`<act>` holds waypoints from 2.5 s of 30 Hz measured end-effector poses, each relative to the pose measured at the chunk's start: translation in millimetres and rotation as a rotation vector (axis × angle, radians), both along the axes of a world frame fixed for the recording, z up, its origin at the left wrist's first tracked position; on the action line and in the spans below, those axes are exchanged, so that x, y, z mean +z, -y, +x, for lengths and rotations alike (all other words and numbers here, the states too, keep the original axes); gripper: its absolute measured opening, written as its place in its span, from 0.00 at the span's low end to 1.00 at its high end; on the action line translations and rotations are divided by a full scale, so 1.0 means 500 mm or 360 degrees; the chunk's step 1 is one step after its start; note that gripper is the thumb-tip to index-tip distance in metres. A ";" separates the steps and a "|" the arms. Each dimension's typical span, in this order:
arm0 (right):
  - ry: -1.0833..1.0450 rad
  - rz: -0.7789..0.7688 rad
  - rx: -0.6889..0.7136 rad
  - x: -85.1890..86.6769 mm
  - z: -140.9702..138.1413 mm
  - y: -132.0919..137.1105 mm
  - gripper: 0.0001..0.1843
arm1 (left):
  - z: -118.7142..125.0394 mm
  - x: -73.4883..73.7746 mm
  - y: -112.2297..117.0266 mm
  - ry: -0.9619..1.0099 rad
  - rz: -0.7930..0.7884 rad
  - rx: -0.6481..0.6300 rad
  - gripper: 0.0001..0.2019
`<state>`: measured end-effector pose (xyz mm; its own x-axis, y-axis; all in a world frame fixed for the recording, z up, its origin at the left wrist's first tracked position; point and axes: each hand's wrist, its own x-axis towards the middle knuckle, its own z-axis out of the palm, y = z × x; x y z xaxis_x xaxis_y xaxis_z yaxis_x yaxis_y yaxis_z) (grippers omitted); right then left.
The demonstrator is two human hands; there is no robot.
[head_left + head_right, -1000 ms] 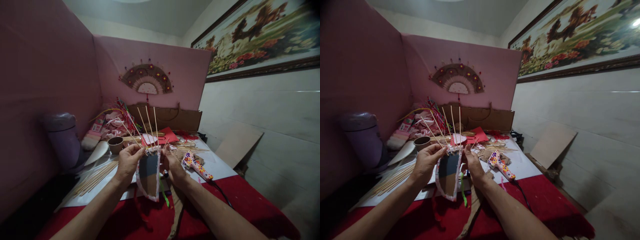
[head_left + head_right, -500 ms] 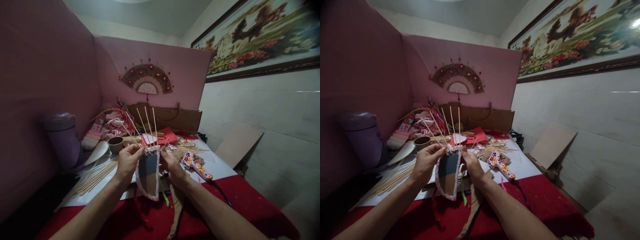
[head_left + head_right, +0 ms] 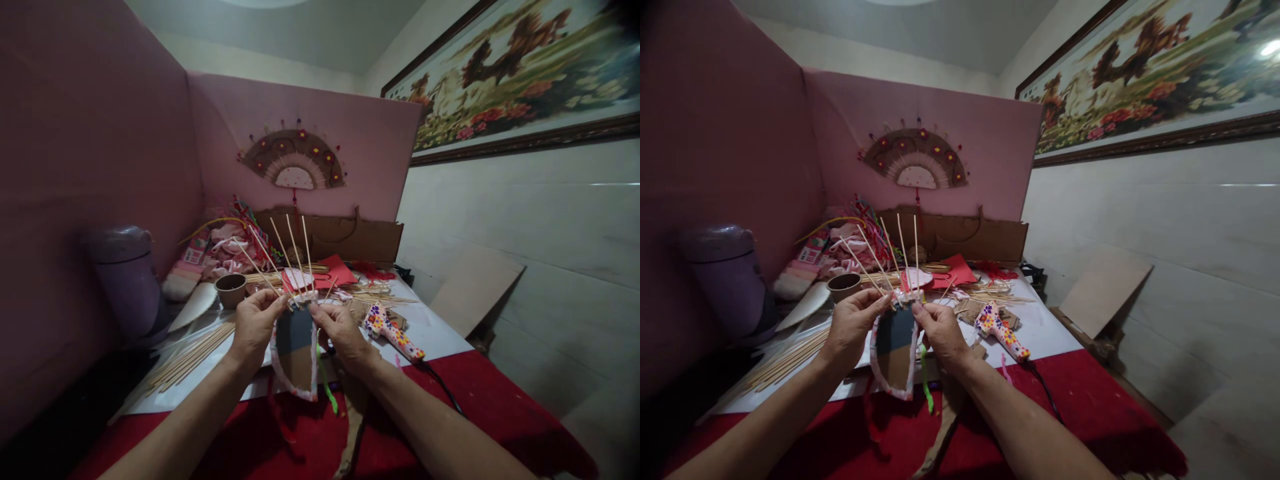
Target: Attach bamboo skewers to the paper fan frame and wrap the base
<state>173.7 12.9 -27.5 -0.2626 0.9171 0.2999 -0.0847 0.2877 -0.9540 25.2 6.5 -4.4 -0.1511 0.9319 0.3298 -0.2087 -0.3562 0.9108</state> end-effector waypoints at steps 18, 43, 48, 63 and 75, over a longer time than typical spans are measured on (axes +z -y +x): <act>-0.0084 -0.0093 0.0075 -0.002 -0.005 0.005 0.18 | 0.005 0.000 0.004 -0.0013 0.0005 0.0019 0.12; -0.0051 -0.0077 0.0049 -0.012 -0.004 -0.005 0.18 | 0.004 -0.006 0.005 -0.0023 0.0048 0.0043 0.11; -0.0056 -0.0093 0.0048 -0.010 -0.004 -0.002 0.17 | 0.005 -0.003 0.009 -0.0008 -0.0013 0.0052 0.13; -0.0066 -0.0083 0.0044 -0.008 -0.003 0.000 0.17 | 0.004 -0.009 0.006 -0.0014 -0.0152 -0.0068 0.14; -0.0059 -0.0076 0.0026 -0.008 -0.004 -0.001 0.16 | 0.003 -0.004 0.010 -0.0065 -0.0175 -0.0069 0.11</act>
<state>171.9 13.5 -31.5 -0.2672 0.9263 0.2657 -0.1244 0.2403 -0.9627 26.6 1.6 -6.6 -0.0982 0.9681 0.2305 -0.1835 -0.2453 0.9519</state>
